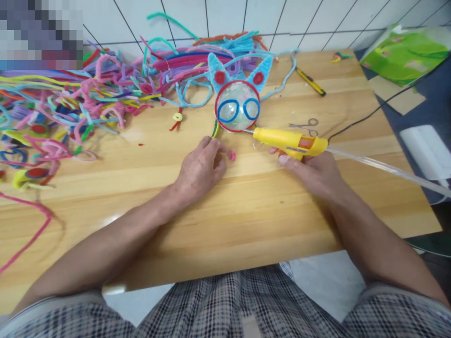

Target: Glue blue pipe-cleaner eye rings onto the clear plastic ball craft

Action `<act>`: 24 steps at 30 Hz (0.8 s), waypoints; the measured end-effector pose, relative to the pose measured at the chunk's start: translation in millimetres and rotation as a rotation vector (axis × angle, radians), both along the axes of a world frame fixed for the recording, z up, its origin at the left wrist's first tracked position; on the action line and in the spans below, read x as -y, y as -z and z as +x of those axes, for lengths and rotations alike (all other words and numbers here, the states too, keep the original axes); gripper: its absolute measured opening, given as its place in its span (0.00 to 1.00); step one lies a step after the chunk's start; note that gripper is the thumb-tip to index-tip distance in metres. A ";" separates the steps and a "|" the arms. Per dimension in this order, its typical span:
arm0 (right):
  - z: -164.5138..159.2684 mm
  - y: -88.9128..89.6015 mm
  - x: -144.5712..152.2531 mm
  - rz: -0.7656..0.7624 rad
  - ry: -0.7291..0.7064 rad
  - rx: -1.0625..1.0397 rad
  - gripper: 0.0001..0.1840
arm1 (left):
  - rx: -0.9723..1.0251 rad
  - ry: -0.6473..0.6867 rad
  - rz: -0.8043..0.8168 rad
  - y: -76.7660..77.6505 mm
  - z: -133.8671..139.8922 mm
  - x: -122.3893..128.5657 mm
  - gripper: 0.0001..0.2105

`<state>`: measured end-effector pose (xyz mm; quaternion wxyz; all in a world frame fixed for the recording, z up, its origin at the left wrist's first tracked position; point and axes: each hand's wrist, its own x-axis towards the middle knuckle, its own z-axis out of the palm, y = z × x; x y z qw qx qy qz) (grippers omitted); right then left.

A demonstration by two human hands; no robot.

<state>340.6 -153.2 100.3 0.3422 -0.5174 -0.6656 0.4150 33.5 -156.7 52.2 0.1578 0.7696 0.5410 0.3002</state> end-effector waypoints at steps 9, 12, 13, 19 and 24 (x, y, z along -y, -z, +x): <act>0.5 -0.7 0.0 0.007 -0.024 -0.019 0.15 | -0.065 0.171 0.007 -6.5 -0.6 0.4 0.13; -0.4 -0.4 0.2 0.015 -0.023 -0.018 0.13 | -0.100 0.214 0.022 -4.0 -3.7 -5.3 0.12; -0.8 -0.1 0.1 0.015 -0.023 -0.015 0.13 | -0.095 0.228 0.024 -2.6 -4.7 -7.3 0.12; -2.1 2.9 -0.9 0.016 -0.017 -0.017 0.12 | 0.030 0.226 0.001 5.5 -5.3 -14.3 0.12; -2.0 4.5 -1.8 -0.017 -0.008 -0.019 0.12 | 0.267 0.159 -0.064 3.0 -3.5 -19.1 0.06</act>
